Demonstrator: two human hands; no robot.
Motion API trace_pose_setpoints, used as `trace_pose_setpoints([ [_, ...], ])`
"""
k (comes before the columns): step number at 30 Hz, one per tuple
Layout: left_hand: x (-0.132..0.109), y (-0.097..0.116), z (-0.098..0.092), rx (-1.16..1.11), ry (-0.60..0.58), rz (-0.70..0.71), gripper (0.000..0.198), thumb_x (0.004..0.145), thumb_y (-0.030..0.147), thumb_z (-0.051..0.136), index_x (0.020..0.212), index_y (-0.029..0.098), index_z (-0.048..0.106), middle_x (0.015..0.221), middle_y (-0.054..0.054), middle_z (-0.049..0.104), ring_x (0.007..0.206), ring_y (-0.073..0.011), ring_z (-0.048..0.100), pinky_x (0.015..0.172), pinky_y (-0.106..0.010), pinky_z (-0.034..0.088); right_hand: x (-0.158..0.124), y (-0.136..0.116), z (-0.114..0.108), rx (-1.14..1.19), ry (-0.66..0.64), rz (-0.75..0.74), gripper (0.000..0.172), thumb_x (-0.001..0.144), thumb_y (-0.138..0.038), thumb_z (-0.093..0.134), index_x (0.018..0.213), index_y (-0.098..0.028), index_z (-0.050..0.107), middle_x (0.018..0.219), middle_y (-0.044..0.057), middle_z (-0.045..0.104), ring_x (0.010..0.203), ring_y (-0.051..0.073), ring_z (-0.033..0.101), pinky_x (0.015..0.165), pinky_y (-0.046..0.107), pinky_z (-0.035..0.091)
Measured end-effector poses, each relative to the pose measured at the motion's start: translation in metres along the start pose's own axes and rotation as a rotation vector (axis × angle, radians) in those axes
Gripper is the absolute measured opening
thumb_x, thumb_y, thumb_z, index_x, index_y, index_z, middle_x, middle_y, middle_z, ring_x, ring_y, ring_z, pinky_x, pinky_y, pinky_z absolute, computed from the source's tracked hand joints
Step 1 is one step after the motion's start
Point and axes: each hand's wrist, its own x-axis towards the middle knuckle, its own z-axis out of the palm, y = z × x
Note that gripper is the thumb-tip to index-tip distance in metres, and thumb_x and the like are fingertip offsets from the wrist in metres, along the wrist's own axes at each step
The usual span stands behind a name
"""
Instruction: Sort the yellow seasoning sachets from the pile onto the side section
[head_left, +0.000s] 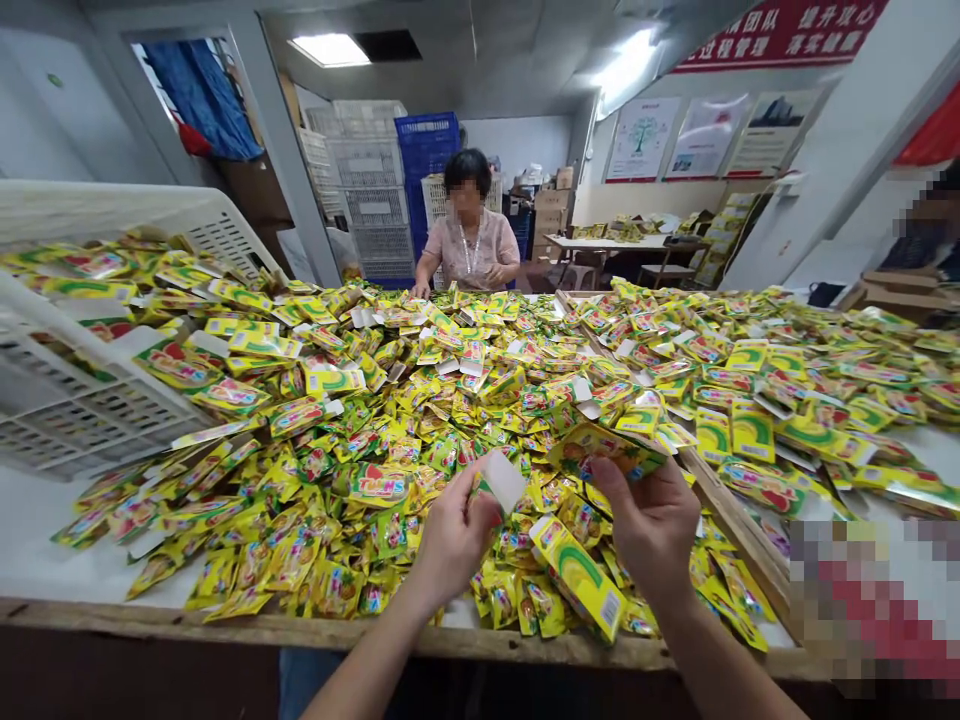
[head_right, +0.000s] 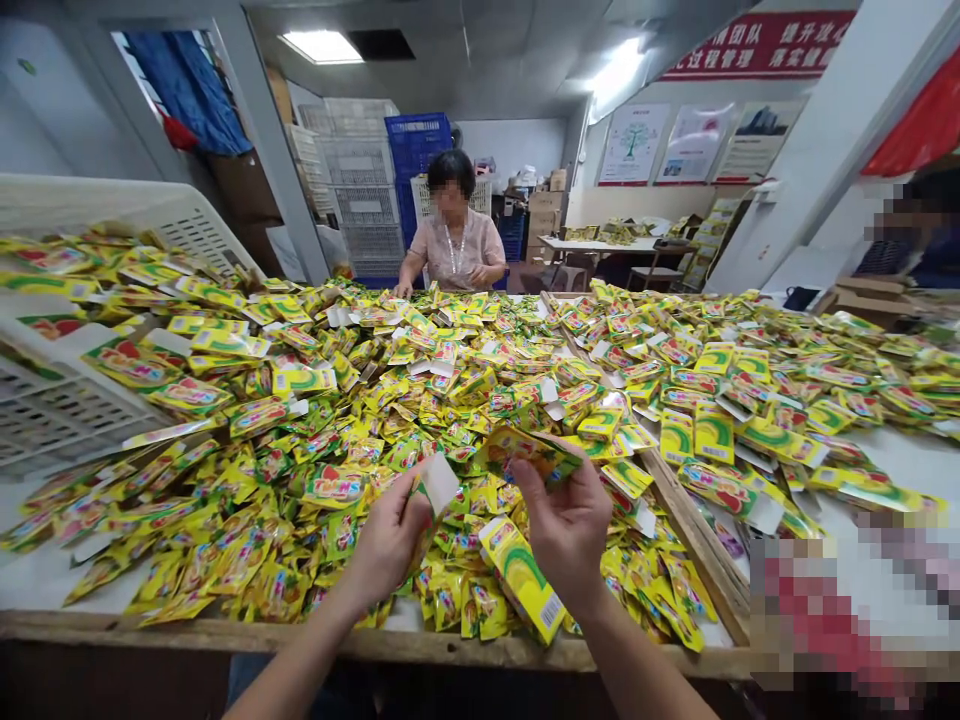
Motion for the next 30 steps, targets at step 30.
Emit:
trace_pose_setpoints([
  [30,-0.047,0.006,-0.016,0.522,0.205,0.364,0.049,0.078,0.030,0.056,0.124,0.017,0.046,0.105,-0.009,0.067,0.091,-0.0213,0.064,0.077,-0.030,0.052,-0.044,-0.006,0.027,-0.558,-0.743,-0.269,0.017,0.075,-0.043,0.070,0.078,-0.026,0.069,0.078,0.003,0.071,0.104,0.031,0.058,0.095,0.053,0.029],
])
